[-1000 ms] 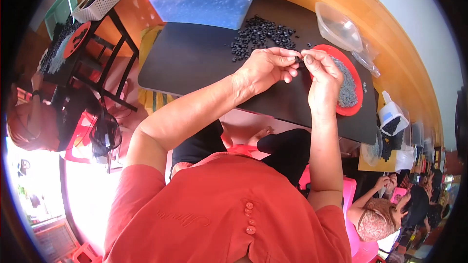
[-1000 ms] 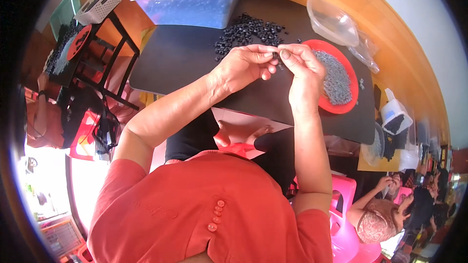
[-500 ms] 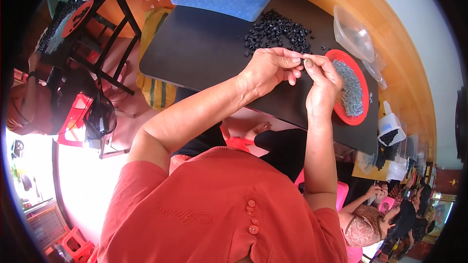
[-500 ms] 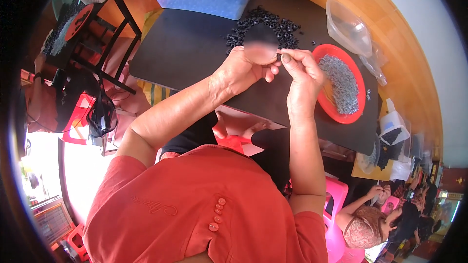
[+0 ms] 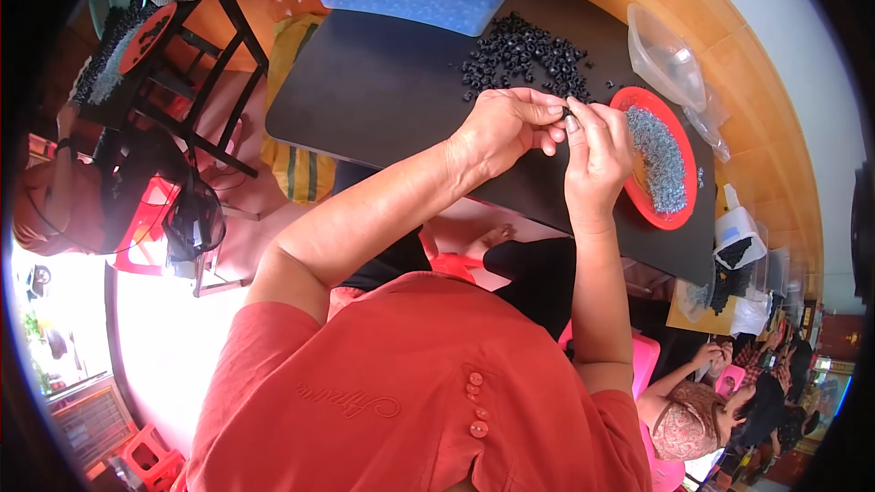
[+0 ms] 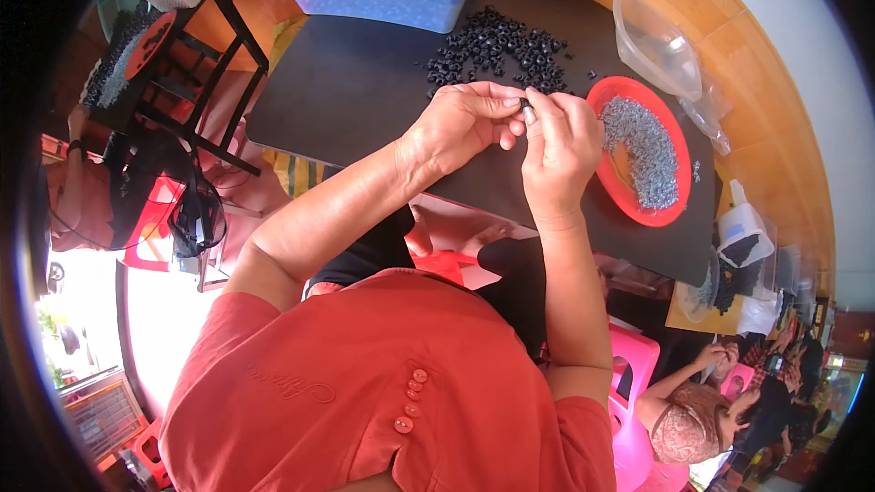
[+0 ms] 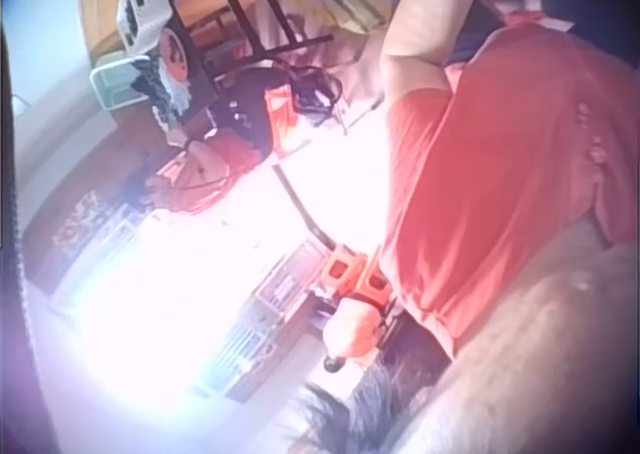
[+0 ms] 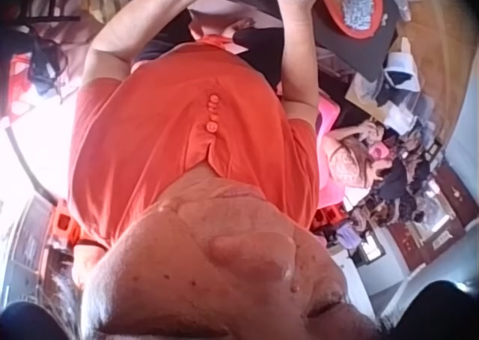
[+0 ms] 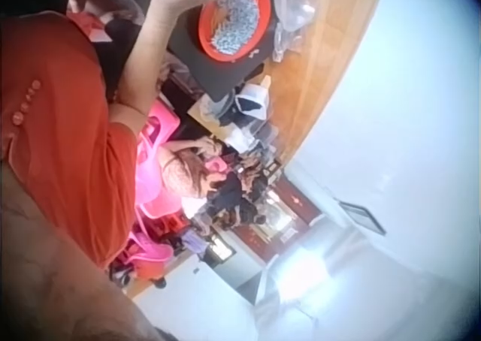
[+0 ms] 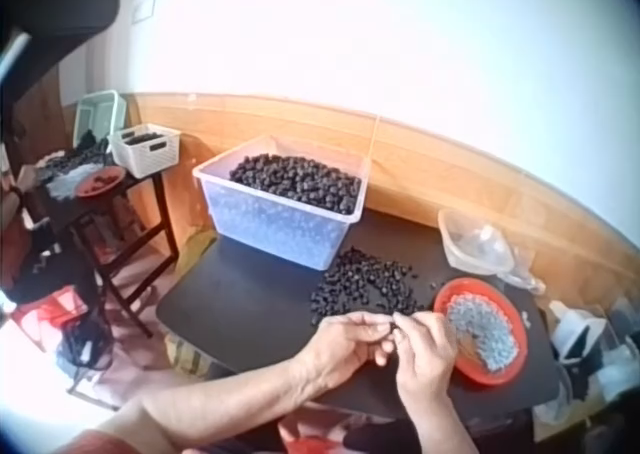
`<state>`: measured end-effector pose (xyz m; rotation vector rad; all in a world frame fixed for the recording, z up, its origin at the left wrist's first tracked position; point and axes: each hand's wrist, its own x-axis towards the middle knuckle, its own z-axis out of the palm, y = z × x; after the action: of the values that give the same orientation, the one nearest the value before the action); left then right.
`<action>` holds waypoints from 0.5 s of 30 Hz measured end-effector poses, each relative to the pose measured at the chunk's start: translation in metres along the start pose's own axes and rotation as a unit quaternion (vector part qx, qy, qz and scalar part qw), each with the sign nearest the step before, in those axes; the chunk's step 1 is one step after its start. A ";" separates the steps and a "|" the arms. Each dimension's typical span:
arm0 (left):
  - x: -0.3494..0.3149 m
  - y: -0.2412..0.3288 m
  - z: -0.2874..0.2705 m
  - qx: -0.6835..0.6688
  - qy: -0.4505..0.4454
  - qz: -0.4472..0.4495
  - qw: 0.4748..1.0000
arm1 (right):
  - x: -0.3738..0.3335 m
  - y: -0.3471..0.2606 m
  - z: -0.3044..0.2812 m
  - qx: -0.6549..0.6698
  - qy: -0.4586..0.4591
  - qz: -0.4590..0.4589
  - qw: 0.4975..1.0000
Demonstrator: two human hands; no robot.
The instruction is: Sorting small black items from a plastic container into a red dish at a workstation.
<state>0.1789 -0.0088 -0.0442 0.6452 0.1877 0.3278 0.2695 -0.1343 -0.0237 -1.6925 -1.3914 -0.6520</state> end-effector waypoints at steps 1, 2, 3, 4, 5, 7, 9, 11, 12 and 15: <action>0.001 0.000 -0.001 0.004 0.002 -0.007 1.000 | 0.000 0.000 0.000 -0.050 0.009 -0.053 0.997; 0.001 -0.001 -0.002 0.005 0.001 -0.007 1.000 | 0.000 -0.001 0.000 -0.050 0.010 -0.054 0.997; 0.001 -0.001 -0.001 0.009 0.002 -0.005 1.000 | 0.000 -0.003 0.000 -0.065 0.011 -0.065 0.996; 0.000 -0.001 -0.001 0.013 0.004 -0.004 1.000 | 0.000 -0.004 0.000 -0.080 0.012 -0.076 0.994; 0.000 0.000 0.000 0.013 0.003 -0.005 1.000 | 0.000 -0.004 0.000 -0.081 0.013 -0.075 0.994; -0.001 0.001 0.002 0.015 0.015 0.000 1.000 | 0.001 -0.006 0.003 0.008 0.065 0.016 0.998; -0.001 0.001 0.002 0.013 0.004 0.001 1.000 | 0.000 -0.007 -0.002 0.010 0.049 -0.002 0.999; -0.003 0.002 0.002 0.012 -0.007 -0.001 1.000 | 0.000 -0.002 -0.002 0.000 0.023 -0.034 0.999; -0.005 0.005 0.003 0.018 0.004 0.011 1.000 | 0.001 -0.002 0.000 0.044 0.004 -0.004 0.999; -0.021 0.020 0.002 0.046 0.018 0.058 0.997 | 0.005 -0.009 -0.014 0.098 -0.006 0.050 0.994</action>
<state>0.1551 -0.0026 -0.0284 0.7429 0.2013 0.4445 0.2641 -0.1434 -0.0098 -1.5999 -1.3250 -0.4358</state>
